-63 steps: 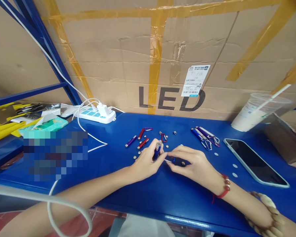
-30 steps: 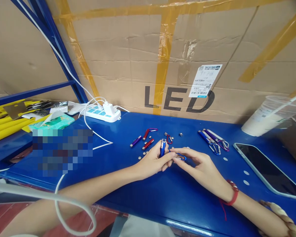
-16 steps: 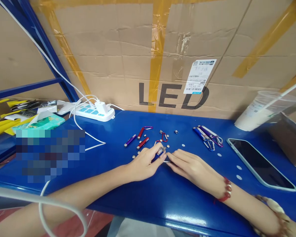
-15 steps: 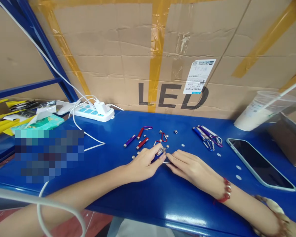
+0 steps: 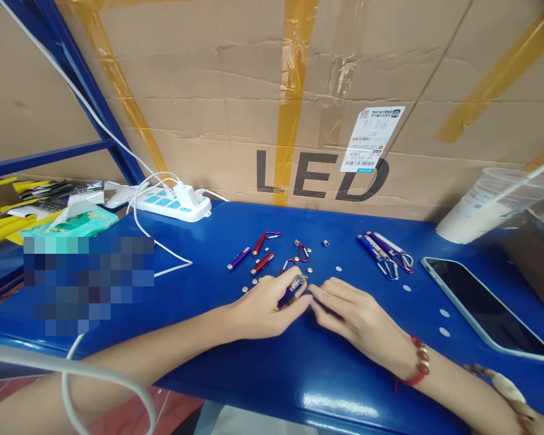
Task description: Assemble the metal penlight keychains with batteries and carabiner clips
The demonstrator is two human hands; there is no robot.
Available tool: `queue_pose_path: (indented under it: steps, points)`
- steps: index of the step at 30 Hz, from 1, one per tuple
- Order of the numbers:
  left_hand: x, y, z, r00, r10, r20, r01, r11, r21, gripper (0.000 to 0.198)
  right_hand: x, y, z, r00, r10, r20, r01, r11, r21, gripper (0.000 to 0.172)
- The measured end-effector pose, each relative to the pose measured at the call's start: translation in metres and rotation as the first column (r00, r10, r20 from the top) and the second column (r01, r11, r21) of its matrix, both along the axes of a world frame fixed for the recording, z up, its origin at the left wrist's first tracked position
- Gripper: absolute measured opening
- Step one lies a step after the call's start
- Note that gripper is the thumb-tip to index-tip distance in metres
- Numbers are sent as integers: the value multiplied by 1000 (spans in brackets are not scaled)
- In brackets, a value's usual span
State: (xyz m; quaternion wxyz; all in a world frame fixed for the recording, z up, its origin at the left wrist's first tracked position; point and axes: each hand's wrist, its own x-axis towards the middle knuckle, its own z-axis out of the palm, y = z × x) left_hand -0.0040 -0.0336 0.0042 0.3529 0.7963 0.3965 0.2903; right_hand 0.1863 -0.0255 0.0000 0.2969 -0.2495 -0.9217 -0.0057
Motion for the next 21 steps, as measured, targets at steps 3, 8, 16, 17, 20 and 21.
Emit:
queue_pose_path:
  steps: [3, 8, 16, 17, 20, 21]
  points:
    - [-3, 0, 2, 999, -32, 31, 35, 995, -88, 21, 3, 4, 2, 993, -46, -109, 46, 999, -5, 24]
    - [-2, 0, 1, 993, -54, -102, 48, 997, -63, 26, 5, 3, 4, 948, -176, -265, 181, 983, -5, 24]
    - [3, -1, -5, 986, 25, -162, -15, 998, 62, 22, 3, -1, -1, 963, -148, -224, 154, 988, 9, 24]
    - [3, -1, -6, 987, 40, -157, -31, 998, 58, 22, 3, -1, -1, 964, -150, -221, 154, 988, 3, 25]
    - [3, 1, -5, 987, 97, -124, -93, 995, 43, 22, 4, 0, 0, 964, -160, -211, 154, 987, -43, 25]
    - [3, 2, -5, 988, 111, -112, -107, 993, 42, 23, 5, 1, 1, 966, -161, -201, 149, 986, -78, 24]
